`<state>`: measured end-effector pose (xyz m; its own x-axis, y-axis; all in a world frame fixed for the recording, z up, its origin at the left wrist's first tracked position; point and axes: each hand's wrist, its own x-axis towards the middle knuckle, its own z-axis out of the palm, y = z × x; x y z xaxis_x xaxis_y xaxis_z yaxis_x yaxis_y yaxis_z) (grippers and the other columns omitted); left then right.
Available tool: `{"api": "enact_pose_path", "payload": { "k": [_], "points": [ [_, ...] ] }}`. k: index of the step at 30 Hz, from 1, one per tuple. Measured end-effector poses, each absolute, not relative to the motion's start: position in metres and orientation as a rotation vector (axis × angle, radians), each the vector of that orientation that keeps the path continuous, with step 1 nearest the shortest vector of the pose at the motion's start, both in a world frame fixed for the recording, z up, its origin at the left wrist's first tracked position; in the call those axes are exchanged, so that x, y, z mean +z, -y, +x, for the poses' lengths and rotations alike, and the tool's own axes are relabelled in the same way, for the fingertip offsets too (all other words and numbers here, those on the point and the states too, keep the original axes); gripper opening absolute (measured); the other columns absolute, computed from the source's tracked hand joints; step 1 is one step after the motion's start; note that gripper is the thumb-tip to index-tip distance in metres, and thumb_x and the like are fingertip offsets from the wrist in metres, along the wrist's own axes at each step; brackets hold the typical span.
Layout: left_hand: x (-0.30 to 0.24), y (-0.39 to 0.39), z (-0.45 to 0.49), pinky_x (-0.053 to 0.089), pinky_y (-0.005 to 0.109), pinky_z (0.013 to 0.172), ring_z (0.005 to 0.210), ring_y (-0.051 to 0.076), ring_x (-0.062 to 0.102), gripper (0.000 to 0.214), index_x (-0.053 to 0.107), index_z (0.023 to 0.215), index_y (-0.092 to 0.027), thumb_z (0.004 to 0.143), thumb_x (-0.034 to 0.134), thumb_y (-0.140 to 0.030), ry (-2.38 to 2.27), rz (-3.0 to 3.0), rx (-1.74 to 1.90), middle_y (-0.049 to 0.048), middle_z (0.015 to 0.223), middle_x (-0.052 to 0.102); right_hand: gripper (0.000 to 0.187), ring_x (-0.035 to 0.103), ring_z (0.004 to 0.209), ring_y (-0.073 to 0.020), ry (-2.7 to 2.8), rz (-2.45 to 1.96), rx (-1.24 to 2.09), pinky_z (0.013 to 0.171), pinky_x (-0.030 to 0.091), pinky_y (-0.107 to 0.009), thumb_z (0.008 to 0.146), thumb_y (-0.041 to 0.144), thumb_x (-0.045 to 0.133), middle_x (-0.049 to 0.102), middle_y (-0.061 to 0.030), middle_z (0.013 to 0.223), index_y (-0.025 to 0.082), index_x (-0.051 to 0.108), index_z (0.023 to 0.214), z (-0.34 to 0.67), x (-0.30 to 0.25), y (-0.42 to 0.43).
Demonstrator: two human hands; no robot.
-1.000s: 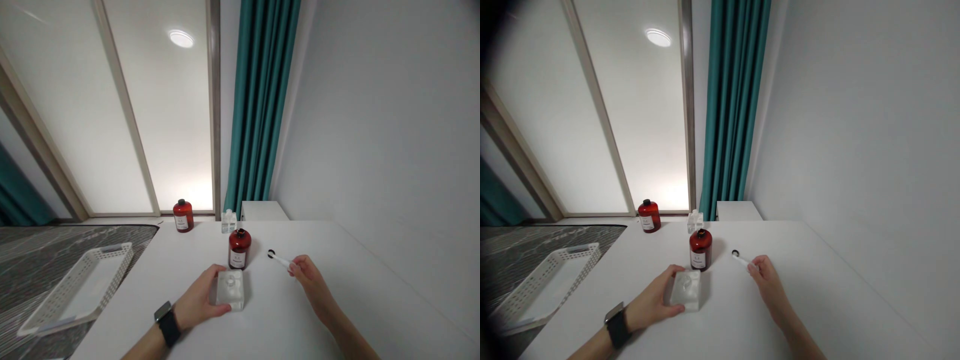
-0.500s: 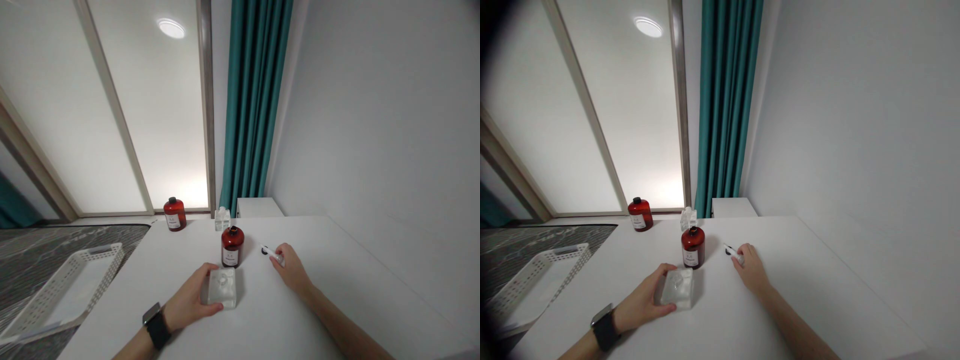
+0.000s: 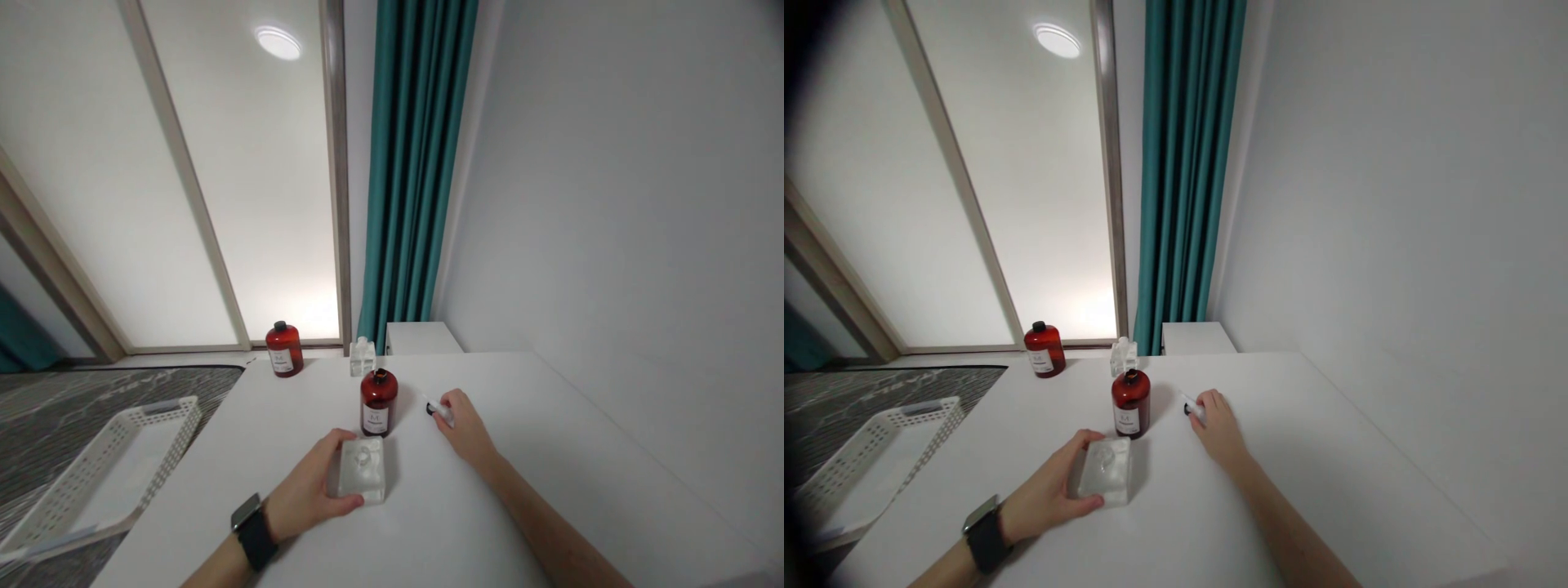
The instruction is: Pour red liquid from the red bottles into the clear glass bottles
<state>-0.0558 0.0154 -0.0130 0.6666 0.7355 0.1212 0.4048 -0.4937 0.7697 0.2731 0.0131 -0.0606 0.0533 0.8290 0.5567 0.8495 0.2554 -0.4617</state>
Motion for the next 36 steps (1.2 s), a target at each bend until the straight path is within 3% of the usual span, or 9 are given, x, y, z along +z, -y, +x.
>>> {"api": "enact_pose_path", "payload": {
  "k": [20,28,36],
  "points": [
    [-0.010,-0.015,-0.054,0.048,0.040,0.089,0.102,0.028,0.059,0.058,0.042,0.120,-0.021,0.070,0.072,-0.021,-0.888,2.138,0.561,0.0076,0.115,0.060,0.019,0.053,0.083,-0.0226,1.765,-1.613,0.031,0.077,0.045,-0.035,0.074,0.015,0.058,0.056,-0.0034,0.087,0.021,0.049,0.090,0.273,-0.062,-0.011],
    [-0.009,-0.015,-0.055,0.048,0.041,0.090,0.102,0.028,0.060,0.058,0.042,0.120,-0.021,0.070,0.071,-0.022,-0.887,2.139,0.559,0.0082,0.115,0.061,0.041,0.058,0.085,-0.0225,1.710,-1.622,0.127,0.079,0.050,-0.036,0.071,0.015,0.062,0.058,-0.0034,0.090,0.021,0.052,0.109,0.282,-0.070,0.000],
    [-0.006,-0.014,-0.053,0.049,0.041,0.090,0.102,0.028,0.060,0.056,0.045,0.118,-0.021,0.069,0.071,-0.021,-0.873,2.124,0.580,0.0078,0.113,0.061,0.029,0.059,0.085,-0.0220,1.686,-1.619,0.160,0.080,0.049,-0.036,0.076,0.023,0.060,0.059,-0.0027,0.089,0.020,0.056,0.105,0.293,-0.065,0.005]
  ]
}}
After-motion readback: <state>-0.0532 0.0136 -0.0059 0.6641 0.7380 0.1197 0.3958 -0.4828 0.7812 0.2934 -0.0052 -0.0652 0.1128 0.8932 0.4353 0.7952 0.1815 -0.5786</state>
